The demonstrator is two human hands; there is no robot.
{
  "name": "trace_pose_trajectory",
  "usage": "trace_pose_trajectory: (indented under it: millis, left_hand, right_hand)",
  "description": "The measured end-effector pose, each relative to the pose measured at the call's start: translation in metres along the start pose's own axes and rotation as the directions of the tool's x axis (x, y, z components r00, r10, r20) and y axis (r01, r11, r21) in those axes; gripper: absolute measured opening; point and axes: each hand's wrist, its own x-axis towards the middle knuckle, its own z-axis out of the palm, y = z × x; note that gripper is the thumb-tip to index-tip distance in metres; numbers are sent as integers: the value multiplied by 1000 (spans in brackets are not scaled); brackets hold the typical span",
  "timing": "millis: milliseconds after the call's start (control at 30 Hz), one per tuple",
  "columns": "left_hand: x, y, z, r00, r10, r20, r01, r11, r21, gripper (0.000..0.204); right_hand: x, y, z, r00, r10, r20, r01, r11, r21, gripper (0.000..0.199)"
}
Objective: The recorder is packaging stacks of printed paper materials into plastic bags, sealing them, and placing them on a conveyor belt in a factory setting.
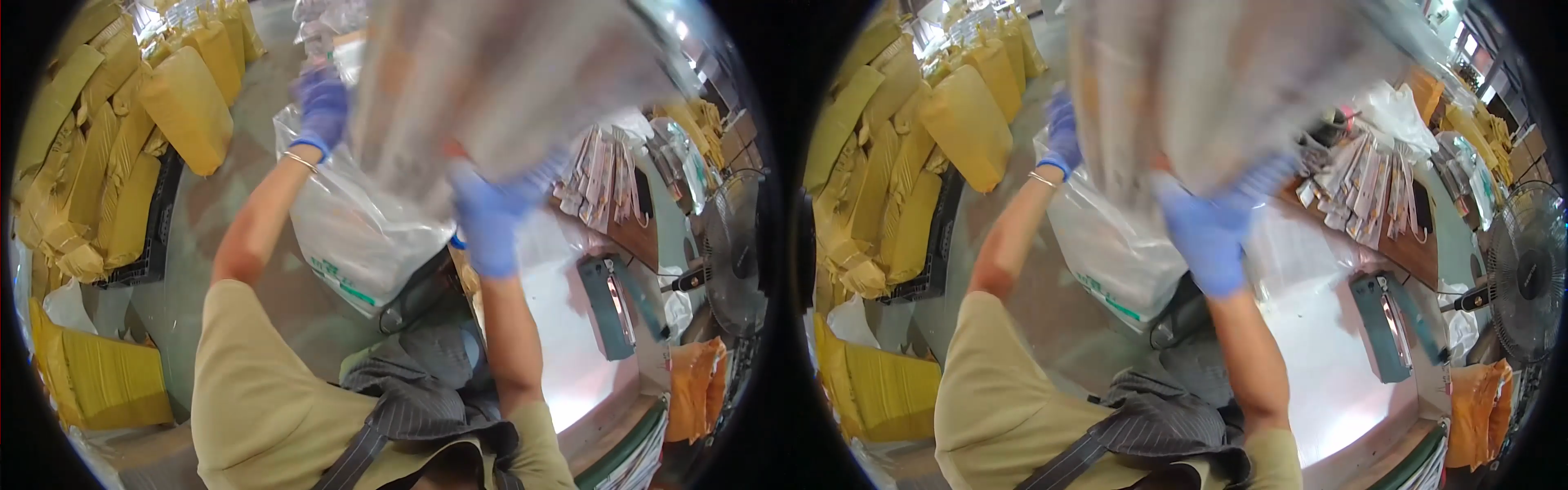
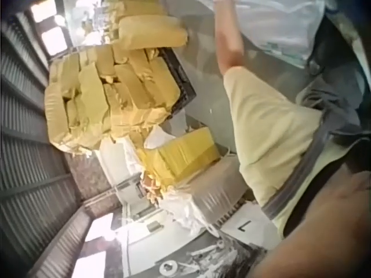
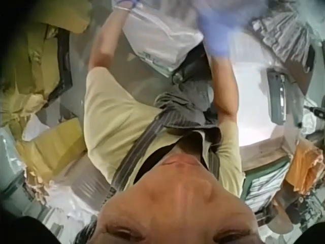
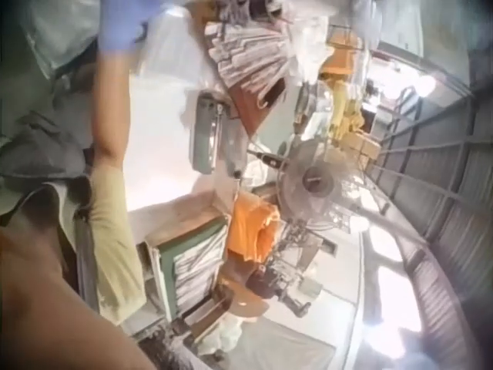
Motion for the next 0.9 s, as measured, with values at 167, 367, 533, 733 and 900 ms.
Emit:
trace_pose_trajectory:
  millis: [167, 367, 533, 733, 900]
  left_hand:
    - [-101, -182, 26, 454, -41, 890, 124, 992, -18, 51]
    - [-71, -135, -67, 83, 36, 996, 753, 653, -87, 49]
    - [-66, -103, -92, 543, 169, 823, 316, 866, -387, 62]
    - [-27, 93, -97, 877, 186, 443, 319, 464, -826, 60]
    - [-25, 283, -28, 455, 827, 329, 371, 160, -915, 14]
  right_hand:
    - [-33, -17, 117, 950, -146, 276, 13, 903, 430, 89]
    - [-91, 57, 56, 351, -65, 934, 14, 998, 64, 72]
    - [-125, 59, 83, 50, 255, 966, 149, 954, -259, 67]
    - [-124, 38, 62, 161, 195, 968, 324, 916, -238, 50]
    - [-103, 38, -107, 664, -208, 718, 320, 947, -22, 23]
